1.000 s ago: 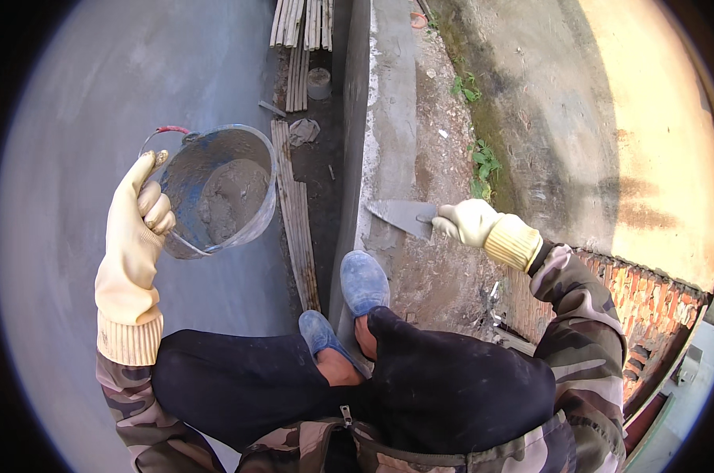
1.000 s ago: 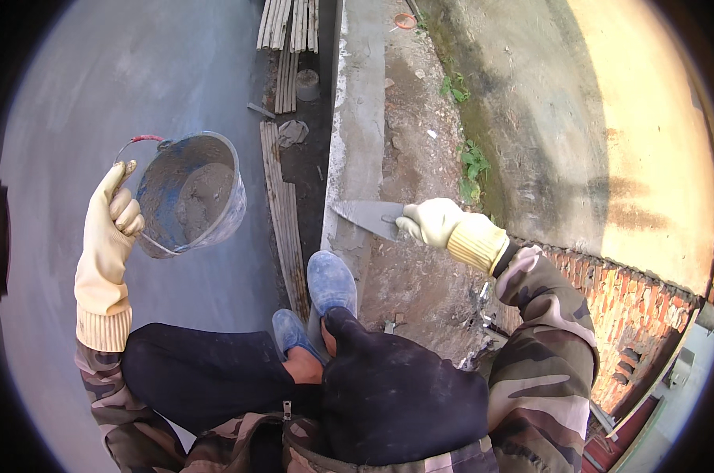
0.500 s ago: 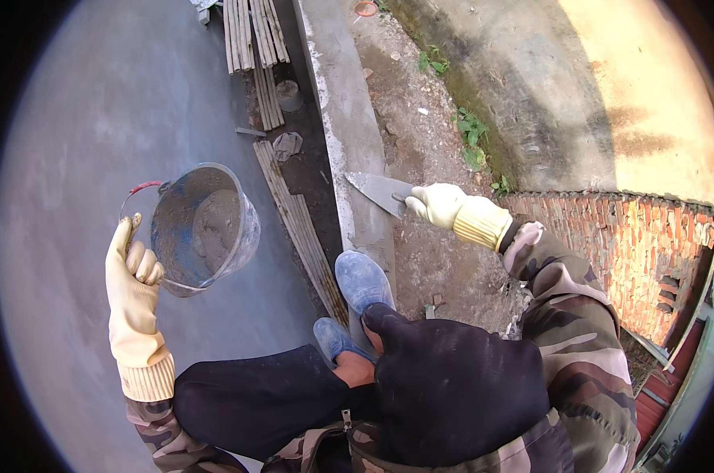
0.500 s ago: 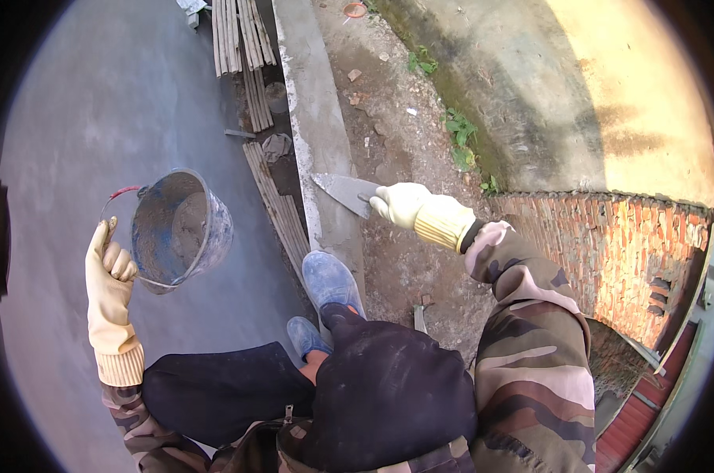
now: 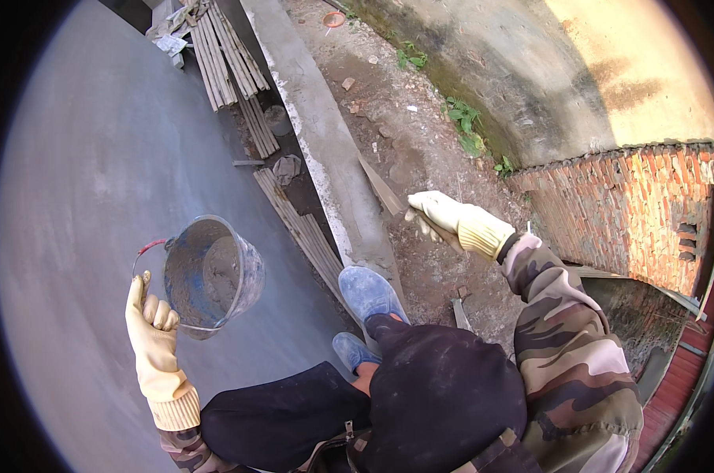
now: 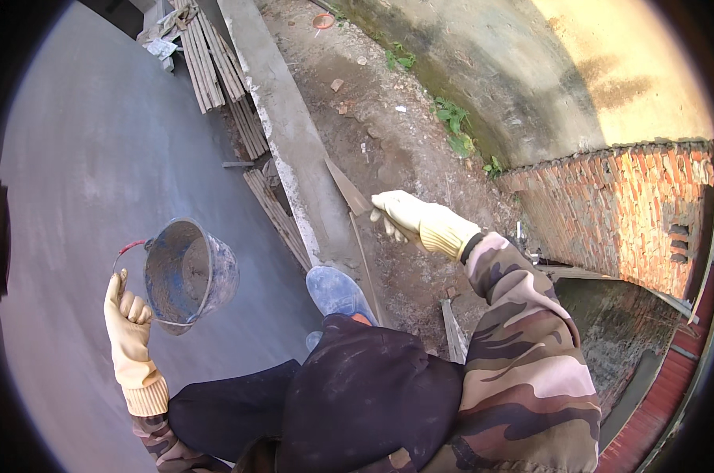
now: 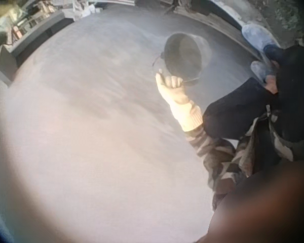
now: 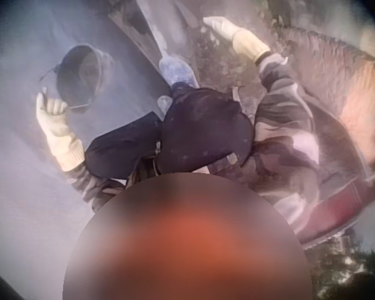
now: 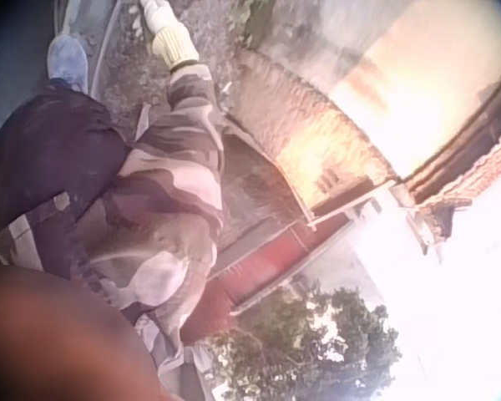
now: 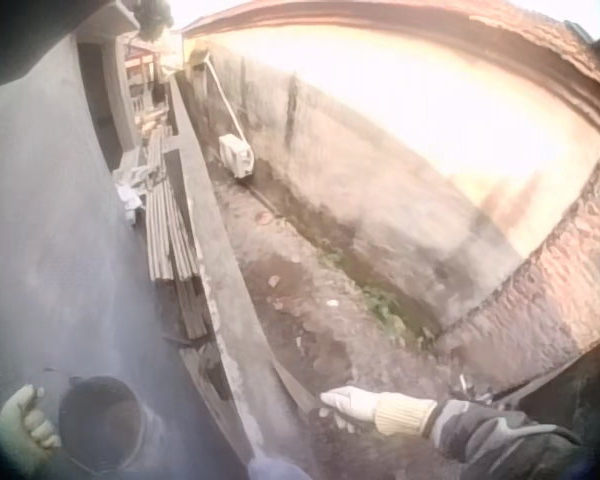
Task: The person scoops cement from a bucket with a trowel and applies it to a concrete ledge, smoothing the surface repeatedly. The person holds the bucket in one hand and uses the trowel in the other to spread and level the cement along the ledge.
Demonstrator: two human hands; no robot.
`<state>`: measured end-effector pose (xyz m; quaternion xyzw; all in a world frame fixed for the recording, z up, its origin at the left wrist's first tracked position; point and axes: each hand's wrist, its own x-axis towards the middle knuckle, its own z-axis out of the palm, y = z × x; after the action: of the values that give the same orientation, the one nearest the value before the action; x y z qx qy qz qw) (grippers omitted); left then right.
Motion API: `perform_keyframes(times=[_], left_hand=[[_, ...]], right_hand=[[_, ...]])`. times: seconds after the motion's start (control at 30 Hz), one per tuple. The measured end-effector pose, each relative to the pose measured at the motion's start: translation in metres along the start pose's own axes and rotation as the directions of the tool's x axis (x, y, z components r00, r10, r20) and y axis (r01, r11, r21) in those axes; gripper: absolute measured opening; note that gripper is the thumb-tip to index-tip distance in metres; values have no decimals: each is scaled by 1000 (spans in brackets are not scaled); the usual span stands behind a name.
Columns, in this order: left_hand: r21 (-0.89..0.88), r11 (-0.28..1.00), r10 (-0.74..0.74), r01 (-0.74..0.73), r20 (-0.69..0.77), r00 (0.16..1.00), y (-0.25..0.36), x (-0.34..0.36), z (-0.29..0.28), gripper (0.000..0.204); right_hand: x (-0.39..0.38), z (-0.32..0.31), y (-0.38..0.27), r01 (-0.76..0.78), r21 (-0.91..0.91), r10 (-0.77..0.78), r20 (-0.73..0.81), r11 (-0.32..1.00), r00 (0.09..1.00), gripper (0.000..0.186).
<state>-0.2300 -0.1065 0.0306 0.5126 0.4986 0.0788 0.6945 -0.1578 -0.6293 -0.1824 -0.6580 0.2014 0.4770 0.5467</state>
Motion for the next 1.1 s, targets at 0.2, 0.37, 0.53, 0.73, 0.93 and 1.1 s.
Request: perform_keyframes(times=[0.2,0.37,0.53,0.73,0.93,1.1], left_hand=[[20,1000,10,-10,-20,1000,0,1,-1,26],[1,1000,9,-9,-26,1000,-2,6,-5,23],[20,1000,16,-16,-20,1000,-6,8,-2,23],[26,1000,-2,2,-15,1000,-2,4,3,23],[30,999,15,-15,-10,1000,-3,-1,4,22],[39,999,-9,7,58,998,0,-5,5,23]], right_hand=[[62,18,-16,14,226,-29,63,974,998,52],[4,24,73,-247,77,237,116,966,965,53],[-14,25,100,-216,419,198,88,882,976,54],[-26,65,108,-210,183,216,-8,960,976,46],[-39,44,88,-87,278,104,-46,957,994,47],[-14,59,61,34,174,-16,-107,984,994,47]])
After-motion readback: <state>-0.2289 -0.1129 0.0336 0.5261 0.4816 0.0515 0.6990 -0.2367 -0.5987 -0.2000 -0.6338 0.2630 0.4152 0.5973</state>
